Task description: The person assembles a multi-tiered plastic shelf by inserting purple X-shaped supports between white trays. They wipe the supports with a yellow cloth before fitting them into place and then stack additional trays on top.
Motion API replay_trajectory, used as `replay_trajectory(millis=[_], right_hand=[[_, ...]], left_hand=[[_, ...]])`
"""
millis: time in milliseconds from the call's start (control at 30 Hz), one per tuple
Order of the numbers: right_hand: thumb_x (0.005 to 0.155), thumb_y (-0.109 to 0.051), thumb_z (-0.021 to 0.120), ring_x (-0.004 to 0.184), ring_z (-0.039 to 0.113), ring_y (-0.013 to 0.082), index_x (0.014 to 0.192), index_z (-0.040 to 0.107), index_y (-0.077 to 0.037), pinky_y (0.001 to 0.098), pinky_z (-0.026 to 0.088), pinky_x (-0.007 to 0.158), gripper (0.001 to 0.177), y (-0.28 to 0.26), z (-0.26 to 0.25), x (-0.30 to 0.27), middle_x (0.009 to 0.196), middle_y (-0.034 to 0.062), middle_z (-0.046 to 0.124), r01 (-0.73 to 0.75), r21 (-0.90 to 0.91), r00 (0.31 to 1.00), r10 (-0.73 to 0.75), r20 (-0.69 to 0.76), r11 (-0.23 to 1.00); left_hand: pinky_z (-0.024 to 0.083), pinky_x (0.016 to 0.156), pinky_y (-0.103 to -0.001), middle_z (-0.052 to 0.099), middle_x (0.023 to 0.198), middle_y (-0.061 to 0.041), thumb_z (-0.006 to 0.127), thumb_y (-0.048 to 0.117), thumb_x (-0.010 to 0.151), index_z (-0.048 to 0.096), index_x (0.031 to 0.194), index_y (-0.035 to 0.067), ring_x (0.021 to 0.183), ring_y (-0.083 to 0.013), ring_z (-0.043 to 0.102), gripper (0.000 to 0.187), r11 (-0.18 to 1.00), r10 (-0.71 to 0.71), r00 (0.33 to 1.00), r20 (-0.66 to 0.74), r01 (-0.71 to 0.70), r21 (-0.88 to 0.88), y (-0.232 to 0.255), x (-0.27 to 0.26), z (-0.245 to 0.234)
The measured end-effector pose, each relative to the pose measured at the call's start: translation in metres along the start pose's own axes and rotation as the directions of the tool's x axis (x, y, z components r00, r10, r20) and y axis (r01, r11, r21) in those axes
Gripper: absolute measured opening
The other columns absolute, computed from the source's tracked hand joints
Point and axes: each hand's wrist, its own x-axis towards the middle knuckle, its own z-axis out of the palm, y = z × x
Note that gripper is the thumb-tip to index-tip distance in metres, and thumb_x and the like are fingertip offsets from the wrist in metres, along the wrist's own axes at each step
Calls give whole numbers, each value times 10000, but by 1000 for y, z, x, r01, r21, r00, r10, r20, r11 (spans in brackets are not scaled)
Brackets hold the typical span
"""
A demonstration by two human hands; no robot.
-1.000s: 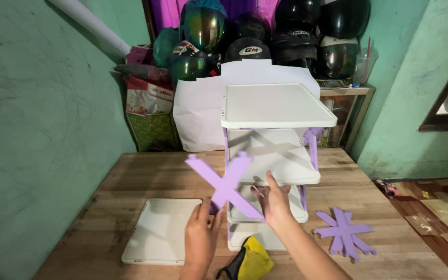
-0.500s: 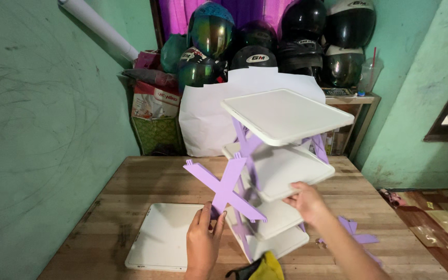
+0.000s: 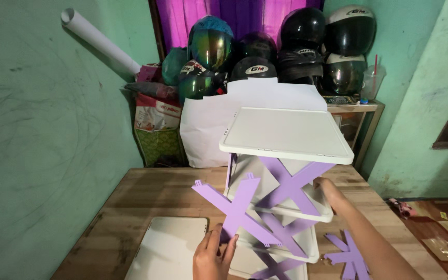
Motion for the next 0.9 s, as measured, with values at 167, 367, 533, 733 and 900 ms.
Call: replay_trajectory(millis=[167, 367, 533, 733, 900], right_hand=[[1056, -427, 379, 1035, 685, 260, 1292, 599, -58, 364, 495, 1000, 490, 1, -3, 11, 1253, 208, 667, 131, -252, 975, -171, -143, 959], [943, -124, 656, 1087, 645, 293, 1229, 680, -35, 397, 494, 954, 300, -53, -30, -85, 1214, 176, 683, 553, -413, 552, -689, -469, 724], [977, -20, 606, 1152, 607, 255, 1219, 678, -58, 358, 490, 996, 255, -118, -23, -204, 1238, 97, 634, 818, -407, 266, -894, -361, 407], [885, -136, 705, 1248, 549, 300, 1190, 728, -95, 430, 427, 1066, 308, -155, 1, -264, 1269, 103, 641, 687, -717, 301, -944, 133, 118], [839, -201, 741, 1266, 518, 274, 1152, 760, -121, 445, 422, 1072, 323, -137, 10, -249, 1311, 68, 636, 652, -697, 469, -881, 62, 299]], left_hand=[[540, 468, -398, 713, 836, -162, 908, 227, 694, 736, 1136, 31, 496, -278, 661, 513, 986, -164, 981, 109, 165, -8, 25, 29, -5], [546, 553, -411, 696, 791, -185, 882, 225, 747, 733, 1099, 14, 619, -332, 676, 436, 994, 103, 994, -20, -104, -39, 79, 102, -27], [555, 584, -393, 701, 875, -187, 837, 213, 830, 689, 1142, -18, 677, -313, 699, 416, 959, 274, 962, -13, -274, -79, 120, 162, -32], [527, 562, -406, 678, 869, -177, 842, 218, 839, 690, 1170, -28, 601, -314, 630, 439, 947, 308, 951, -4, -307, -98, 139, 200, -12], [533, 601, -393, 685, 898, -149, 841, 237, 838, 694, 1160, -22, 628, -290, 621, 438, 919, 386, 922, -28, -386, -81, 134, 208, 6]])
